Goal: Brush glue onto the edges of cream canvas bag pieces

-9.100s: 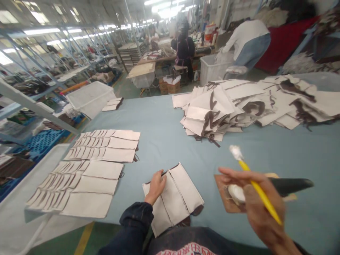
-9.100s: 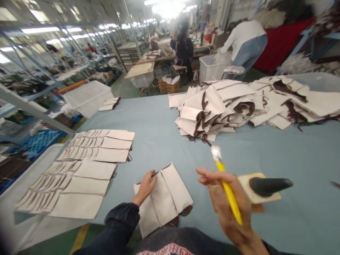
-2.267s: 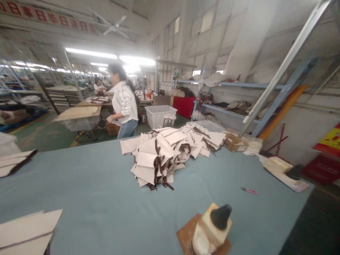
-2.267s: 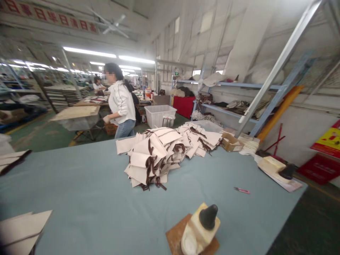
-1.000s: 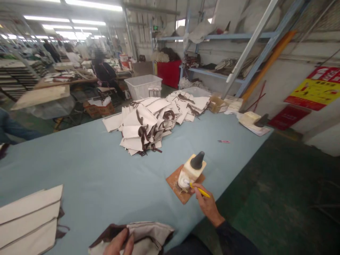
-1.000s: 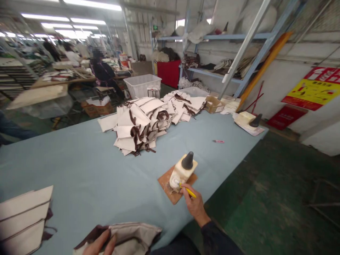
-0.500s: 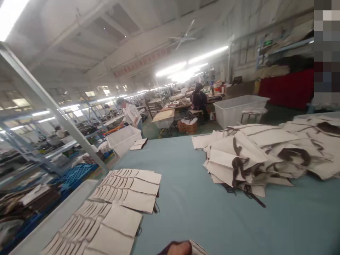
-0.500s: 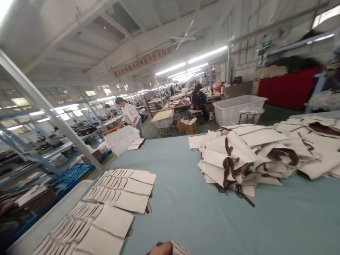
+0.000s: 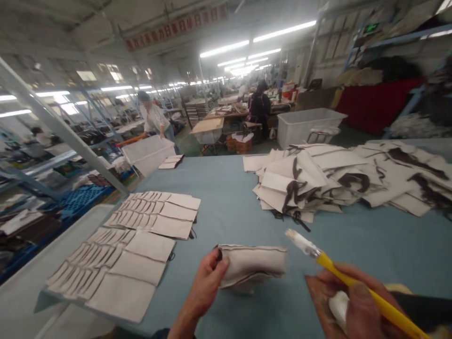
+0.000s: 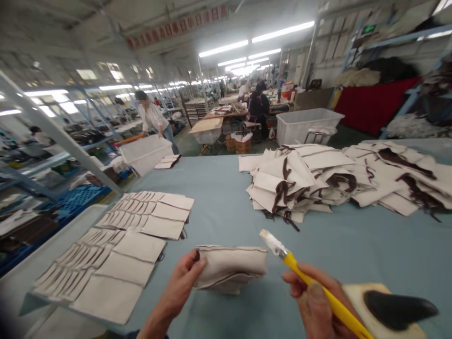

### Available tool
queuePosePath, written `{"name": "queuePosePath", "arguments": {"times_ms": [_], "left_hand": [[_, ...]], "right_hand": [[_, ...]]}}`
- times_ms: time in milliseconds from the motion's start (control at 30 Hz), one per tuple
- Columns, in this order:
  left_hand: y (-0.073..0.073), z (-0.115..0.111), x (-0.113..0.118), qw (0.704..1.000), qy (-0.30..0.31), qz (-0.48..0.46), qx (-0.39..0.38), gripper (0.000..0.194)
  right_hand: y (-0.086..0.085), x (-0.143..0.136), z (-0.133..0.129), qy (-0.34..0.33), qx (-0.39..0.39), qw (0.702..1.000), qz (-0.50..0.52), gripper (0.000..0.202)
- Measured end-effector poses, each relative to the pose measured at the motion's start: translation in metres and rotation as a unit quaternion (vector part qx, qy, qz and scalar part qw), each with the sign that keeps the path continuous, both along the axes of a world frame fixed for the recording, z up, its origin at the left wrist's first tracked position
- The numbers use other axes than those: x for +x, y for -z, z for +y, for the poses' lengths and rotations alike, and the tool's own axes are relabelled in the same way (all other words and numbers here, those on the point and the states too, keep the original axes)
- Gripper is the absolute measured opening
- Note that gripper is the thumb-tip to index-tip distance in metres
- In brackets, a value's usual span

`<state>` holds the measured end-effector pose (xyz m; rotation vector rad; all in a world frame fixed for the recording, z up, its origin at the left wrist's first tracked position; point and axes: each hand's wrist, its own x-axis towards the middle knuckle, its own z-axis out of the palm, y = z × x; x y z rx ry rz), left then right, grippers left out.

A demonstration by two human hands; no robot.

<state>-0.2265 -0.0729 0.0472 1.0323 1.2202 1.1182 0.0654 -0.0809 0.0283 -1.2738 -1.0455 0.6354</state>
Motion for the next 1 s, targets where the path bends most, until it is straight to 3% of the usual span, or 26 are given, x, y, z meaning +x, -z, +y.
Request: {"name": "queuePosePath", "arguments": {"times_ms": [100,200,267,400,500,600,733,800,1000], "left_hand": [[0.003,-0.006,0.004,0.998,0.028,0.056,0.022,0.045],[0.009,-0.018,0.009,0.973,0.05,0.198,0.11,0.032],[0.014,-0.026,0.014,0.924,0.057,0.313,0.215,0.026],[0.024,-0.04,0.026,0.794,0.089,0.467,0.379,0.03],[0.032,-0.046,0.031,0.757,0.069,0.503,0.412,0.038],[0.037,-0.049,0.03,0.777,0.038,0.49,0.394,0.042],[0.043,-0.051,0.026,0.854,0.032,0.402,0.329,0.044],[0.048,-0.053,0.027,0.876,0.044,0.371,0.306,0.045],[0.061,-0.062,0.036,0.871,0.002,0.375,0.316,0.049]], "right_hand": [[-0.02,-0.015,-0.005,0.009,0.012,1.0,-0.012,0.044],[-0.022,-0.026,-0.004,-0.018,0.045,0.999,0.009,0.033],[-0.02,-0.029,-0.008,-0.042,0.049,0.997,0.039,0.029],[-0.023,-0.031,-0.024,-0.055,-0.002,0.994,0.095,0.03],[-0.028,-0.032,-0.031,-0.051,-0.018,0.991,0.118,0.032],[-0.031,-0.031,-0.032,-0.052,-0.024,0.989,0.139,0.031],[-0.033,-0.035,-0.035,-0.089,-0.027,0.986,0.14,0.032],[-0.033,-0.041,-0.037,-0.118,-0.044,0.982,0.141,0.036],[-0.036,-0.052,-0.042,-0.156,-0.115,0.968,0.159,0.05]]}}
